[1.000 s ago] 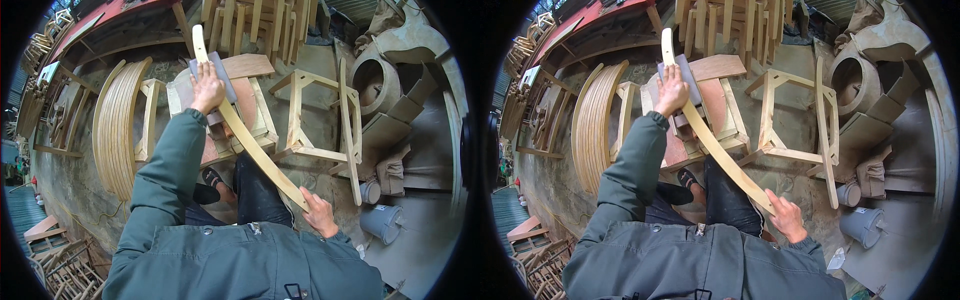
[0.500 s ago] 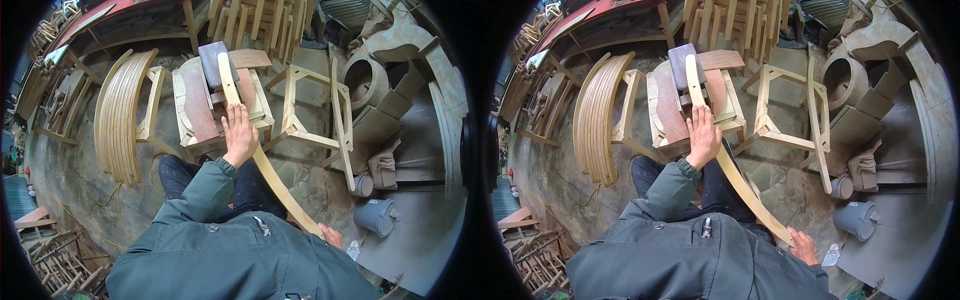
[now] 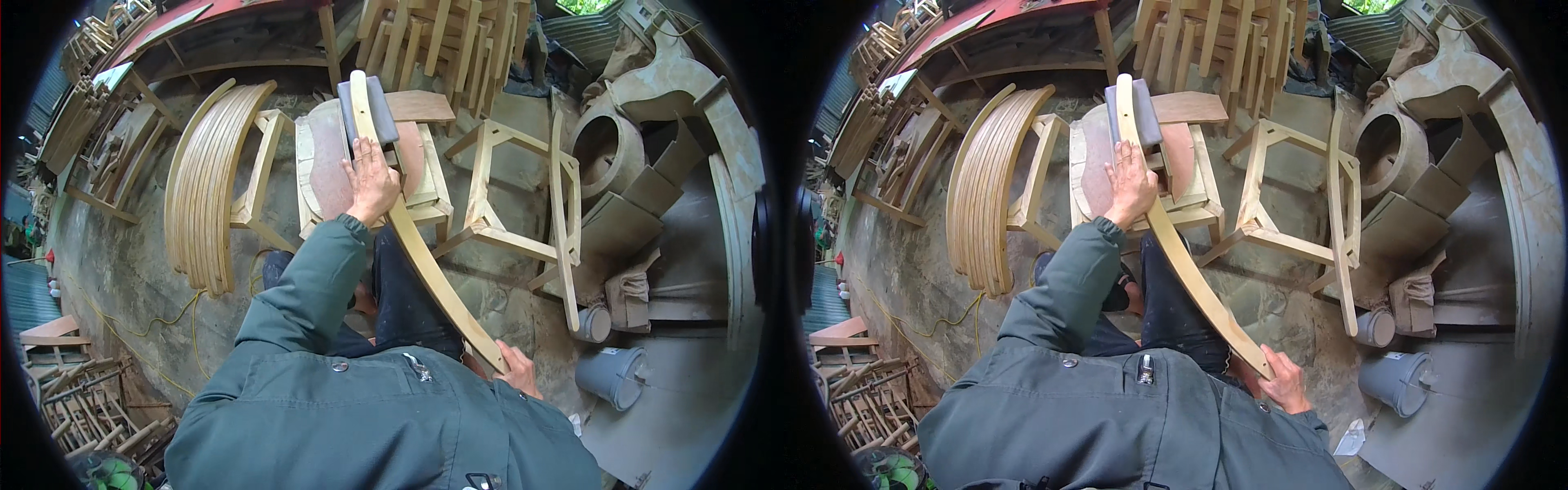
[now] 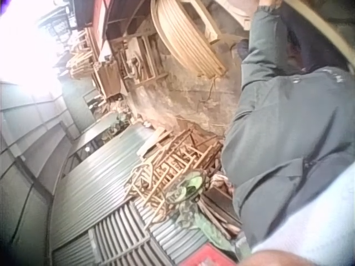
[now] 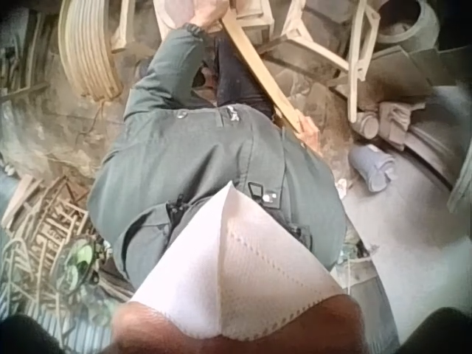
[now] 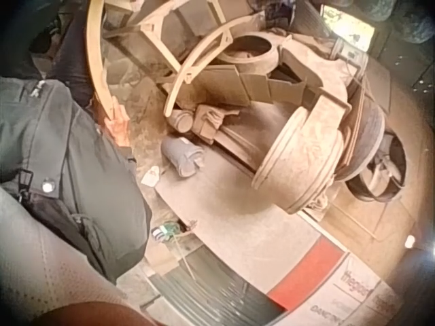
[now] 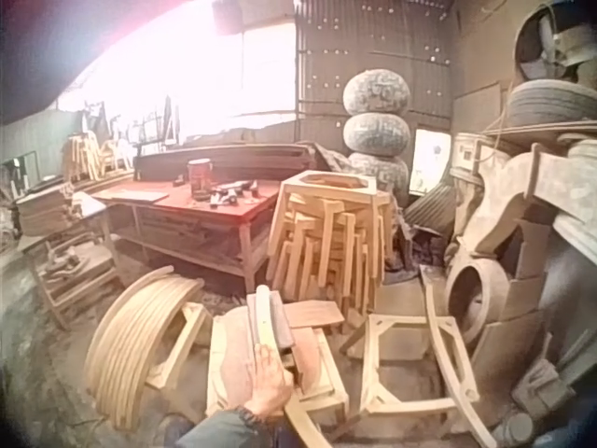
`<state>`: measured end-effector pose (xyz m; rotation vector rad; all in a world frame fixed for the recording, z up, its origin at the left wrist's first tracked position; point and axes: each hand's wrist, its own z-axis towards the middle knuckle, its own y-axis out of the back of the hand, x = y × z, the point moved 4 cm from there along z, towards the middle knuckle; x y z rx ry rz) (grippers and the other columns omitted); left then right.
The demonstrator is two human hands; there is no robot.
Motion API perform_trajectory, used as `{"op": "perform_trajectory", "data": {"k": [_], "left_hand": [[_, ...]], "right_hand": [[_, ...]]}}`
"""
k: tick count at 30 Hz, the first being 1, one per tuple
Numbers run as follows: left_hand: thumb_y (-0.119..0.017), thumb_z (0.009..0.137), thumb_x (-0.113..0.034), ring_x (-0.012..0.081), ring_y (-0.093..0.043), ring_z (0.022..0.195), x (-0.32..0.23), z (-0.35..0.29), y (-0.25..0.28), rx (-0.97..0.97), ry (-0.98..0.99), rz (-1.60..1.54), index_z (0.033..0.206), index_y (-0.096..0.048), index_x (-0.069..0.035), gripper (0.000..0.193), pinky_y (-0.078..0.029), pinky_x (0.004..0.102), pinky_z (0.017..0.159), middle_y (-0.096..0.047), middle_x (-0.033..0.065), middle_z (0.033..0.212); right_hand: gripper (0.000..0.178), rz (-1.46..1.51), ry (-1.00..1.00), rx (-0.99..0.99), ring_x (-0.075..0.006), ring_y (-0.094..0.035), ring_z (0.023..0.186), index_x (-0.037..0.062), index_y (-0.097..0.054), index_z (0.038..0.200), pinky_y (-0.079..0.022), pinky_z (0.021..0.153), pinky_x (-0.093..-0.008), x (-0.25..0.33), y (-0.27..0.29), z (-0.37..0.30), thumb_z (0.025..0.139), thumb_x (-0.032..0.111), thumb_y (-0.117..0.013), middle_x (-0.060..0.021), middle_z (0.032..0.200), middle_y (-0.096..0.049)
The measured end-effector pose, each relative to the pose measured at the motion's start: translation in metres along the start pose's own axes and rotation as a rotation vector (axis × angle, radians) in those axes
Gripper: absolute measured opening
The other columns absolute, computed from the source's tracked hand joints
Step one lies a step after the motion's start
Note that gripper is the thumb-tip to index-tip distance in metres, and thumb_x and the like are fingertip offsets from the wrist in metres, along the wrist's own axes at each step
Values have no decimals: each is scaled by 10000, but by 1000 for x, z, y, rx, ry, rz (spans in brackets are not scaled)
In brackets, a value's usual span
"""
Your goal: Sanding curved wooden chair components using a machine-mounted sanding block.
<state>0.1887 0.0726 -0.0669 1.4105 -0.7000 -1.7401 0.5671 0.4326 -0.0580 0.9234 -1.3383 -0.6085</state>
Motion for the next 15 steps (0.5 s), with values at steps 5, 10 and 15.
{"op": "perform_trajectory", "data": {"k": [5, 10, 15], "left_hand": [[-496, 946, -266, 415, -62, 1622, 41, 88, 7, 51, 29, 151, 1598, -257, 91, 781, -51, 764, 1209, -162, 270, 1717], [-526, 976, -316, 389, -62, 1628, 34, 114, 6, 64, 24, 79, 1621, -244, 51, 793, -77, 756, 1211, -155, 250, 1727], [-573, 940, -332, 426, -47, 1621, 21, 74, 6, 88, -51, 60, 1626, -250, 39, 843, -48, 735, 1226, -141, 283, 1717]], "right_hand": [[777, 8, 19, 37, -392, -698, 897, 135, -594, 1443, -589, 782, -452, 18, 9, 93, 684, 65, -743, -170, 1012, -689], [790, 241, 69, -27, -425, -702, 1070, 85, -564, 1478, -573, 939, -450, 38, -14, 202, 702, 89, -713, -237, 1199, -705], [787, 413, 50, 5, -378, -707, 1151, 45, -525, 1497, -547, 1006, -396, 71, -44, 296, 734, 121, -704, -272, 1278, -683]]}}
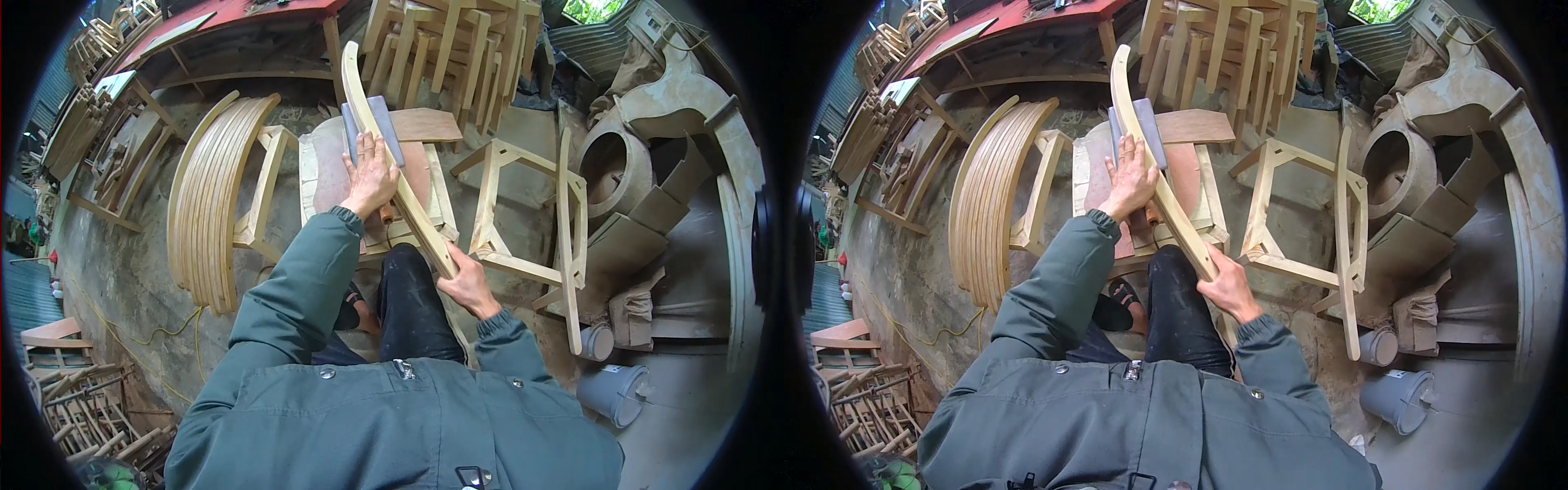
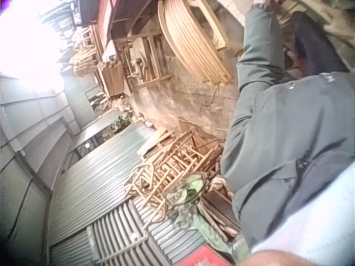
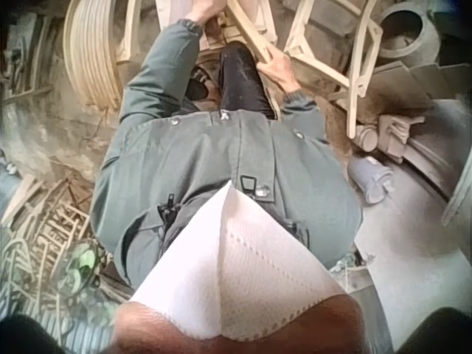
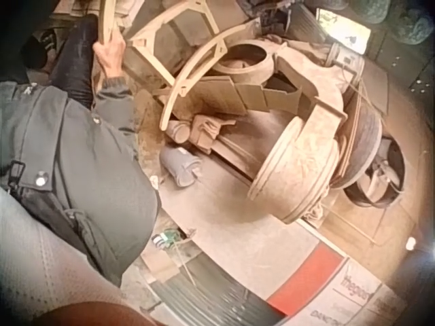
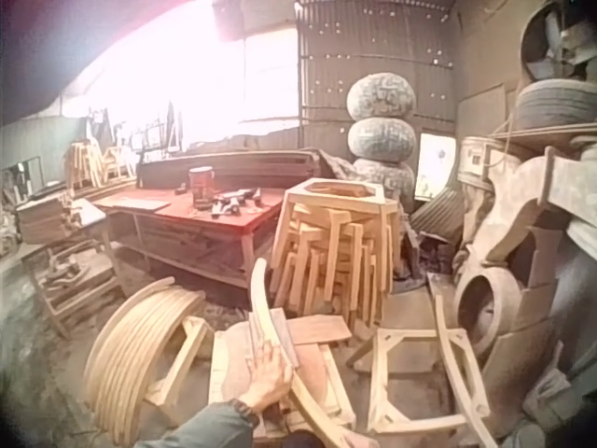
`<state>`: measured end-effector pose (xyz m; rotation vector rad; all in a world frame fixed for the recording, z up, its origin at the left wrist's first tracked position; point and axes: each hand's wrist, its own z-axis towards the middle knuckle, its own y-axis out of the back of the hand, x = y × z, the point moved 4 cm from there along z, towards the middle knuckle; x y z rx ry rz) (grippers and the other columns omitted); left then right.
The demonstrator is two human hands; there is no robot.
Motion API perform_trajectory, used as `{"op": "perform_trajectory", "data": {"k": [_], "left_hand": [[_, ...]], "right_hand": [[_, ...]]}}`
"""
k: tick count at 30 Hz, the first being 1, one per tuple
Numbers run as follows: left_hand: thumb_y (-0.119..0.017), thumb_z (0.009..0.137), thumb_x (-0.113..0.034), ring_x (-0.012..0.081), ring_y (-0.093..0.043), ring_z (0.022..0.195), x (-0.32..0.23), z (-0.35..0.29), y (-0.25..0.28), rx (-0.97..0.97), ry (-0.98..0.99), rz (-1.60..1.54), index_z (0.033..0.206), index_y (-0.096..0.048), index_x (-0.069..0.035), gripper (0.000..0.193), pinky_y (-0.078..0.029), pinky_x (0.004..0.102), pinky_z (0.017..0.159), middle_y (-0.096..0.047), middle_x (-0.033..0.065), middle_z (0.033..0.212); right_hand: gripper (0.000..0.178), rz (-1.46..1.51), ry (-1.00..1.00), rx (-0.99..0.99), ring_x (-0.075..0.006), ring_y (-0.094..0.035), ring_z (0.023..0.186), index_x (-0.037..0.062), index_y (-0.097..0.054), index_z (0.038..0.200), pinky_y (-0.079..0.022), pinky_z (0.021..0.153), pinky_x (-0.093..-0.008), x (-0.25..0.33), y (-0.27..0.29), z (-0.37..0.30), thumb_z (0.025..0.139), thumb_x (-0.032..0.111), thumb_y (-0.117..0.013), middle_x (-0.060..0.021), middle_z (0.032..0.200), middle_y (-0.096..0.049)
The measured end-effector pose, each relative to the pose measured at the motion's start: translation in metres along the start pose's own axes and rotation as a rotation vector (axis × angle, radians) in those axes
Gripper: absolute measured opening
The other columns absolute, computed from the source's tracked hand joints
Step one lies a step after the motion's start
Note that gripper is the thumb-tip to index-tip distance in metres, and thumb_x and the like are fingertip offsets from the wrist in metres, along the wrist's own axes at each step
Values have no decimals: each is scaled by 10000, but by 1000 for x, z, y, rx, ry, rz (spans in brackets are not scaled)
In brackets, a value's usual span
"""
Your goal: Sanding curved wooden chair components using a machine-mounted sanding block.
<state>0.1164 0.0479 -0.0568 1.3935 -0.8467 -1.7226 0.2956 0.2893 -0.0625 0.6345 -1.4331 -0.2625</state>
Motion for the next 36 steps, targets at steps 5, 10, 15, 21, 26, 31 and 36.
{"op": "perform_trajectory", "data": {"k": [5, 10, 15, 21, 26, 31, 36], "left_hand": [[-594, 895, -393, 439, -35, 1619, -16, -12, 16, 45, -31, 43, 1650, -247, -15, 913, -28, 722, 1232, -124, 301, 1717], [-589, 873, -449, 453, -19, 1617, -52, -27, 31, 29, -138, -21, 1641, -297, -34, 920, -16, 701, 1240, -122, 294, 1720], [-646, 870, -470, 456, -14, 1615, -99, -53, 37, -3, -220, -75, 1611, -372, -55, 893, -32, 710, 1237, -133, 288, 1720], [-648, 894, -495, 457, -21, 1614, -131, -72, 28, 7, -255, -100, 1591, -392, -79, 851, -58, 715, 1232, -139, 300, 1712], [-551, 971, -571, 428, -48, 1620, -84, -47, -11, 157, -168, -7, 1630, -324, -39, 876, -47, 700, 1240, -145, 290, 1717], [-392, 1030, -680, 387, -47, 1628, -58, 9, -12, 216, -199, 154, 1658, -240, -24, 920, -23, 674, 1256, -135, 259, 1732], [-333, 1034, -705, 372, -26, 1629, -20, 79, 5, 245, -50, 308, 1670, -159, -10, 957, -3, 647, 1272, -99, 228, 1747]], "right_hand": [[803, 203, -129, 98, -236, -652, 1256, 31, -492, 1539, -484, 1080, -339, -6, -12, -34, 766, 120, -693, -193, 1363, -681], [617, 386, -354, 236, -159, -674, 1086, -2, -581, 1402, -529, 971, -313, -24, 12, -152, 807, 102, -707, -89, 1160, -713], [359, 498, -507, 247, -142, -690, 883, -5, -636, 1155, -563, 811, -307, -7, 40, -254, 847, 160, -717, -65, 988, -707], [361, 613, -508, 26, -167, -701, 789, -13, -598, 1177, -583, 739, -322, -6, 48, -301, 926, 217, -715, -116, 988, -720], [365, 742, -523, 51, -159, -665, 645, 22, -463, 1277, -570, 601, -302, -23, 32, -257, 1046, 227, -657, -123, 884, -684], [337, 986, -613, 48, -173, -640, 613, 63, -437, 1277, -563, 538, -331, -24, 9, -184, 1057, 220, -637, -93, 829, -638], [333, 966, -614, 127, -158, -635, 623, 59, -445, 1274, -558, 538, -326, -24, 6, -135, 1062, 237, -630, -83, 838, -636]]}}
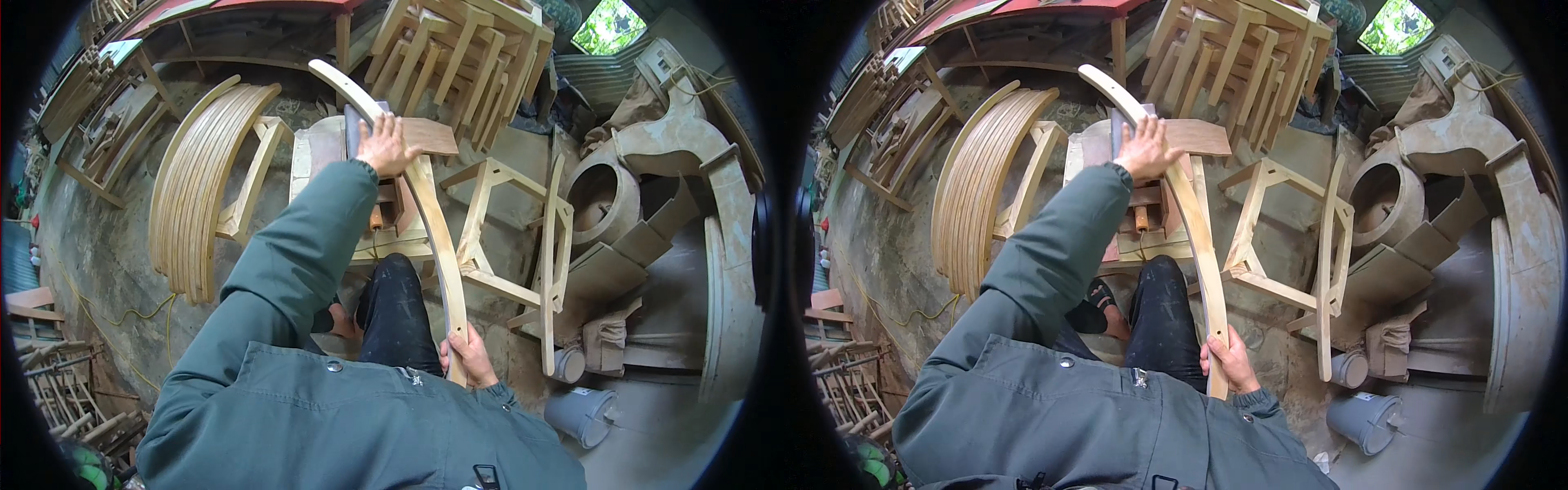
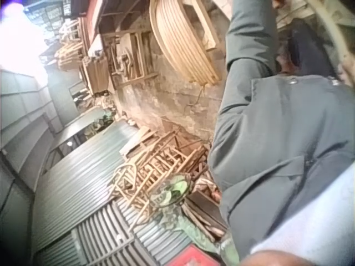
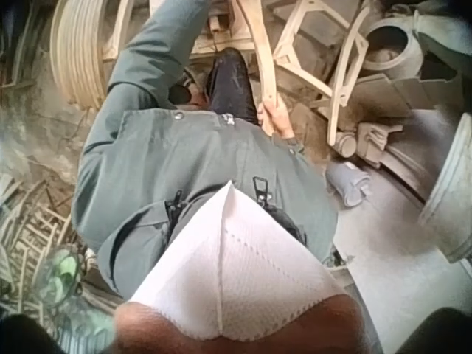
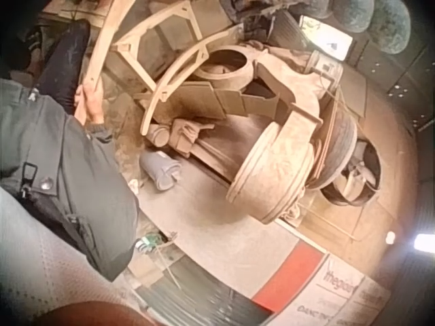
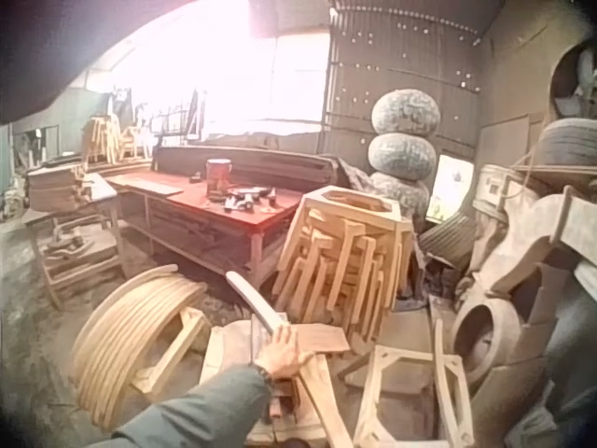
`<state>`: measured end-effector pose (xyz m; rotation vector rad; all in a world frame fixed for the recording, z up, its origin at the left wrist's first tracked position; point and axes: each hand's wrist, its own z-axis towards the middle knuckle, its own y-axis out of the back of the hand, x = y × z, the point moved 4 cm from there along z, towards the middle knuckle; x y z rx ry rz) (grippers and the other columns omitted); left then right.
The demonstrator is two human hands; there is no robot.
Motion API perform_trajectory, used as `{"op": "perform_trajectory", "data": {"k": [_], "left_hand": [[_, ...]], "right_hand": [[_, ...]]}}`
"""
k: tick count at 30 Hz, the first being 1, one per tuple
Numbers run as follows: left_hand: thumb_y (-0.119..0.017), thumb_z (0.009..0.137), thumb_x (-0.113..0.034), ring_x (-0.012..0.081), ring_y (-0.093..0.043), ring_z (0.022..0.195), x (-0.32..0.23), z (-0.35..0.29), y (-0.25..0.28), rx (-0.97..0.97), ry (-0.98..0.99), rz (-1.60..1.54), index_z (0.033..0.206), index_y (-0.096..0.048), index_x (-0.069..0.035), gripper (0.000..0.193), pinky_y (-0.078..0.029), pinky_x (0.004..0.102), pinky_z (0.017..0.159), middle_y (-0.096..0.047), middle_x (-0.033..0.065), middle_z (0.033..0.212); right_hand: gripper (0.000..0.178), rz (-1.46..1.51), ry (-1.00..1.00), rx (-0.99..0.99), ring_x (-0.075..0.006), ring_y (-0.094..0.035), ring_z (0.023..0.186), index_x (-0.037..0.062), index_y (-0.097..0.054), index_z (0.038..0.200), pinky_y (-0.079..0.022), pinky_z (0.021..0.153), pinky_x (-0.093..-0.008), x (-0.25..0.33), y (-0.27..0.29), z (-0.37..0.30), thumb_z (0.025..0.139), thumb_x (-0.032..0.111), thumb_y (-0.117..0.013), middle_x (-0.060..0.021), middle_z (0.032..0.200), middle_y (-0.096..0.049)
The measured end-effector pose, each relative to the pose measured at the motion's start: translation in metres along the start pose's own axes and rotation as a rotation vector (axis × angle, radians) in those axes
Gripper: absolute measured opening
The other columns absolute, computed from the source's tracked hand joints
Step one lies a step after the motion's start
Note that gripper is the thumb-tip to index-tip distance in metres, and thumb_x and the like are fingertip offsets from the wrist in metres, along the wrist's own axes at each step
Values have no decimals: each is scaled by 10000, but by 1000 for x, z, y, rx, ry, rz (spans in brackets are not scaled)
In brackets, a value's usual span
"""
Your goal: Sanding curved wooden chair components using a machine-mounted sanding block.
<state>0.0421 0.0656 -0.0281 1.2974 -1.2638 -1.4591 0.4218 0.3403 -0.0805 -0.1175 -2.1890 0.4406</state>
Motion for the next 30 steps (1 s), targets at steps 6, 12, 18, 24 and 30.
{"op": "perform_trajectory", "data": {"k": [6, 12, 18, 24, 30], "left_hand": [[-377, 1024, -688, 354, -34, 1633, 54, 35, 3, -104, 133, -43, 1663, -174, 8, 966, -4, 637, 1275, -119, 209, 1751], [-401, 1032, -627, 456, -73, 1609, -7, -21, -20, -130, 66, -42, 1626, -238, 75, 933, -23, 653, 1264, -151, 313, 1708], [-480, 1012, -541, 470, -70, 1604, -71, -84, -39, -212, 2, -170, 1609, -235, 108, 916, -31, 658, 1262, -168, 331, 1696], [-512, 994, -554, 448, -103, 1602, -83, -80, -41, -268, -20, -208, 1586, -307, 101, 906, -43, 646, 1267, -202, 305, 1693], [-483, 1004, -564, 409, -82, 1618, -35, -36, -34, -230, 13, -153, 1611, -270, 83, 912, -36, 618, 1280, -182, 276, 1712]], "right_hand": [[305, -45, -1, -87, -158, -661, 670, 25, -491, 1276, -569, 596, -305, -40, 42, -51, 1049, 167, -636, -87, 846, -668], [348, -234, 68, -297, -150, -666, 739, -6, -539, 1220, -550, 697, -291, -94, 84, -172, 1007, 216, -702, -81, 896, -701], [384, -120, -22, -459, -108, -654, 758, -3, -614, 1156, -530, 698, -277, -106, 82, -272, 944, 277, -770, -26, 891, -700], [287, -39, -98, -582, -82, -640, 776, 1, -630, 1152, -524, 695, -269, -94, 70, -273, 949, 180, -727, -14, 898, -695], [254, -181, -3, -505, -100, -647, 773, 6, -619, 1152, -531, 693, -274, -78, 57, -192, 958, 151, -695, -27, 895, -699]]}}
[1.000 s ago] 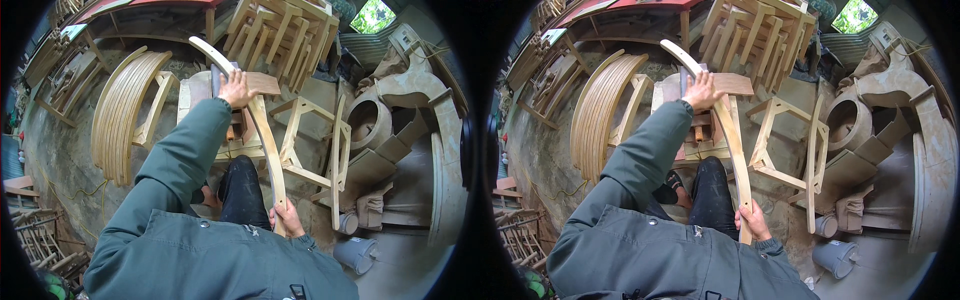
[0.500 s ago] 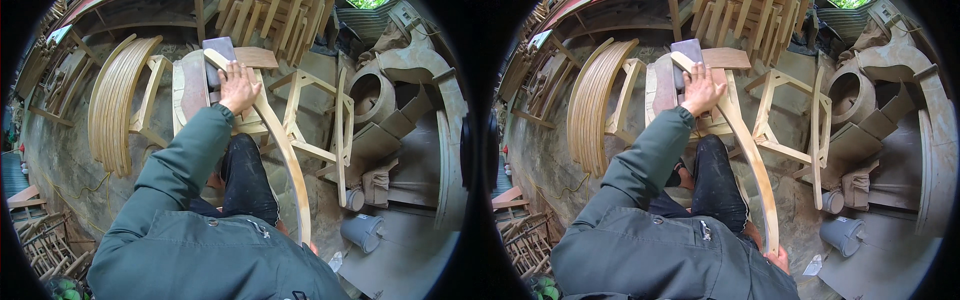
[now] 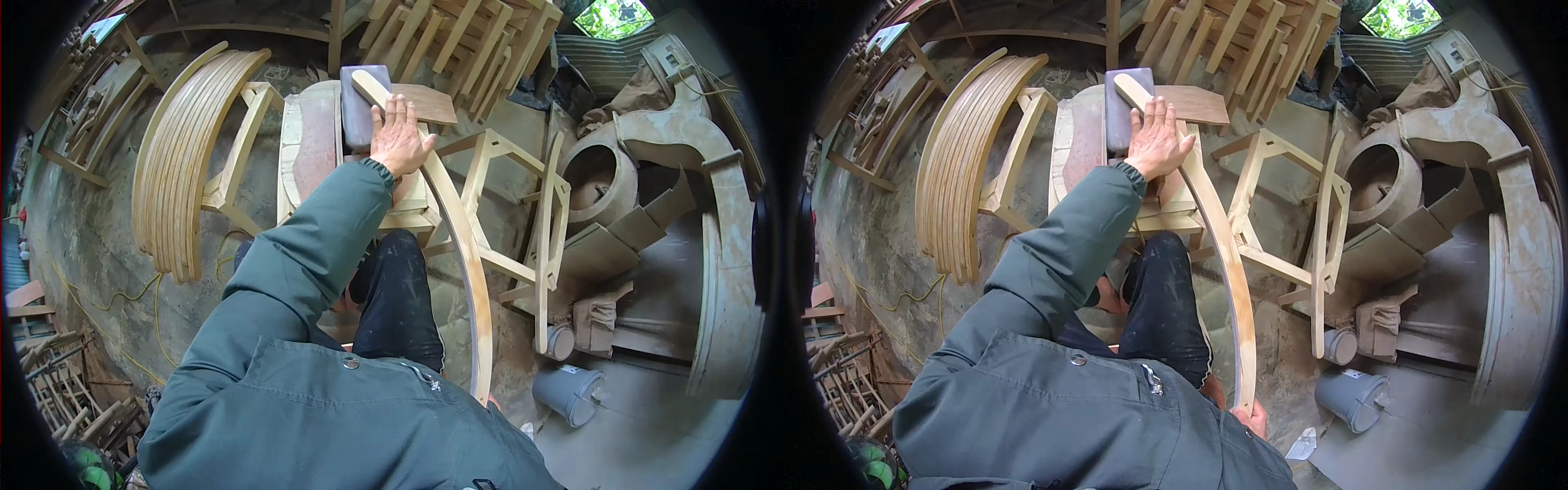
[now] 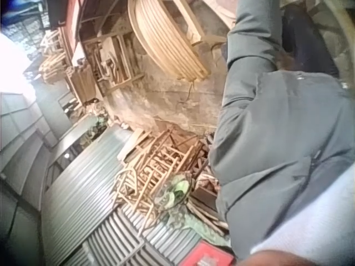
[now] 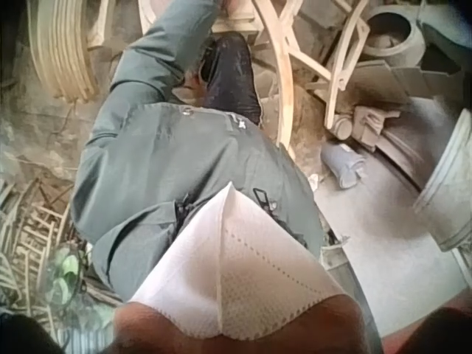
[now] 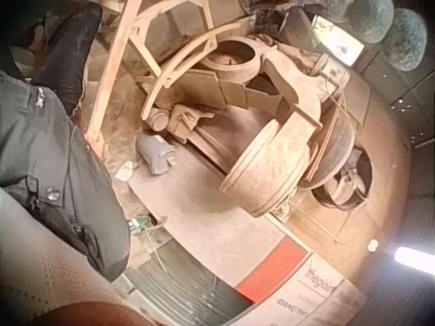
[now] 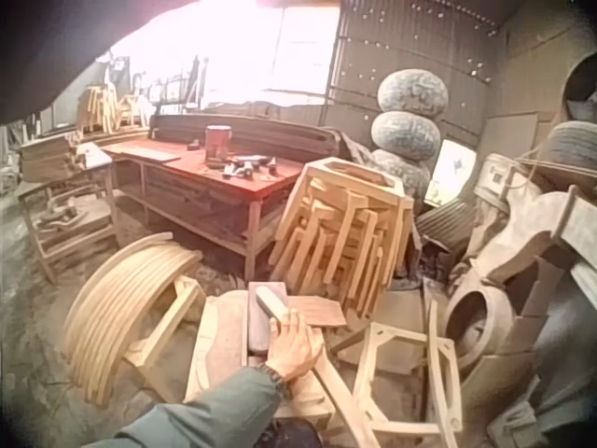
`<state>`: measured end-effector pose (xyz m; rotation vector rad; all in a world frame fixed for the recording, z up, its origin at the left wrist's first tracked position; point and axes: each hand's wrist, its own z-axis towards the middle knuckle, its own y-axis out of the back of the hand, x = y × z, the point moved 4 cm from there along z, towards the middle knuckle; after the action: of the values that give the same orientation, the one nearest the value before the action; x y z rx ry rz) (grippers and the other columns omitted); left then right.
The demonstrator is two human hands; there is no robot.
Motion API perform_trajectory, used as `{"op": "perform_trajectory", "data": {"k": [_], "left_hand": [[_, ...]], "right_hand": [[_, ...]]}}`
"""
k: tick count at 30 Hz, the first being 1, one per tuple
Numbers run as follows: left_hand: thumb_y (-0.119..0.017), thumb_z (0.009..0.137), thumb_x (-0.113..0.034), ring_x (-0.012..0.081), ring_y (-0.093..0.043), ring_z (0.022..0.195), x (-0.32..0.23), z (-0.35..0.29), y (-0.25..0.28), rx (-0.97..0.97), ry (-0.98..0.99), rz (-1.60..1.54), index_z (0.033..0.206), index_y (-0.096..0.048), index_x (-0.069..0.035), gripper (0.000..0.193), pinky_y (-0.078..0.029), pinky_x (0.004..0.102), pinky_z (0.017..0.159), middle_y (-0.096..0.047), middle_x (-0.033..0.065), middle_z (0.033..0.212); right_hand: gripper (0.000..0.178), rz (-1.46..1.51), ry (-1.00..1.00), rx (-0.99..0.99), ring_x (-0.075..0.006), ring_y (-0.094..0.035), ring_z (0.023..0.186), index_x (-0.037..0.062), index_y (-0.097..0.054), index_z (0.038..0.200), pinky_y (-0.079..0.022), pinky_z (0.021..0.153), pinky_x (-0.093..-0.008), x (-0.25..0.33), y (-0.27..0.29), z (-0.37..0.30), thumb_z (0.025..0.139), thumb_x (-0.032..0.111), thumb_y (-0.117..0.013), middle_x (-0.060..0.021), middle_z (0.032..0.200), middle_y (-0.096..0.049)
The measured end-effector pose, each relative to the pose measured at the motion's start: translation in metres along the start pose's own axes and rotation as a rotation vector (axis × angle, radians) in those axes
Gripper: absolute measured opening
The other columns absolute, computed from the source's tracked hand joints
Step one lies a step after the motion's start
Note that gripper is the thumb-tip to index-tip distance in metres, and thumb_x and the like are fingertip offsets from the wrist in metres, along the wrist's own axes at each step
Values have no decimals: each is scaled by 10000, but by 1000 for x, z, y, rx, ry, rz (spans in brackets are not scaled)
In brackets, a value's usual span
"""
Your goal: Sanding curved wooden chair components using a machine-mounted sanding block.
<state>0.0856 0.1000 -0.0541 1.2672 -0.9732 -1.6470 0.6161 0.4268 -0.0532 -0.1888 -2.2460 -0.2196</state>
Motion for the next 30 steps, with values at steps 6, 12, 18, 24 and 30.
{"op": "perform_trajectory", "data": {"k": [6, 12, 18, 24, 30], "left_hand": [[-436, 1004, -601, 410, -85, 1617, 41, 57, 4, -5, 33, 52, 1616, -262, 73, 927, -57, 621, 1279, -175, 280, 1711], [-401, 1009, -663, 417, -122, 1610, 73, 107, 11, 17, 40, 112, 1624, -269, 41, 944, -104, 634, 1271, -190, 269, 1711], [-425, 988, -693, 374, -75, 1627, 110, 143, 17, 62, 77, 84, 1641, -269, 3, 967, -82, 626, 1279, -168, 233, 1731], [-425, 983, -725, 385, -64, 1627, 148, 177, 19, 36, 83, 91, 1647, -266, -15, 985, -93, 633, 1274, -151, 237, 1735], [-385, 989, -753, 389, -75, 1625, 195, 213, 25, 22, 133, 102, 1661, -261, -79, 960, -89, 649, 1270, -144, 217, 1743]], "right_hand": [[276, -109, 71, 105, -108, -663, 771, 16, -588, 1113, -546, 707, -285, 17, -14, 58, 953, 196, -722, -63, 866, -702], [708, -452, 301, -44, -288, -695, 949, -27, -495, 1471, -572, 842, -418, 47, -42, 96, 858, 147, -804, -162, 1058, -688], [854, -900, 695, -180, -424, -638, 1044, -7, -448, 1549, -549, 874, -470, 94, -78, 104, 798, 105, -838, -239, 1191, -610], [798, -889, 802, -167, -412, -644, 1013, -12, -464, 1536, -555, 855, -474, 119, -106, 132, 820, 72, -806, -230, 1163, -614], [794, -886, 831, -112, -419, -648, 987, -17, -445, 1544, -565, 827, -478, 159, -148, 168, 837, 84, -791, -239, 1148, -618]]}}
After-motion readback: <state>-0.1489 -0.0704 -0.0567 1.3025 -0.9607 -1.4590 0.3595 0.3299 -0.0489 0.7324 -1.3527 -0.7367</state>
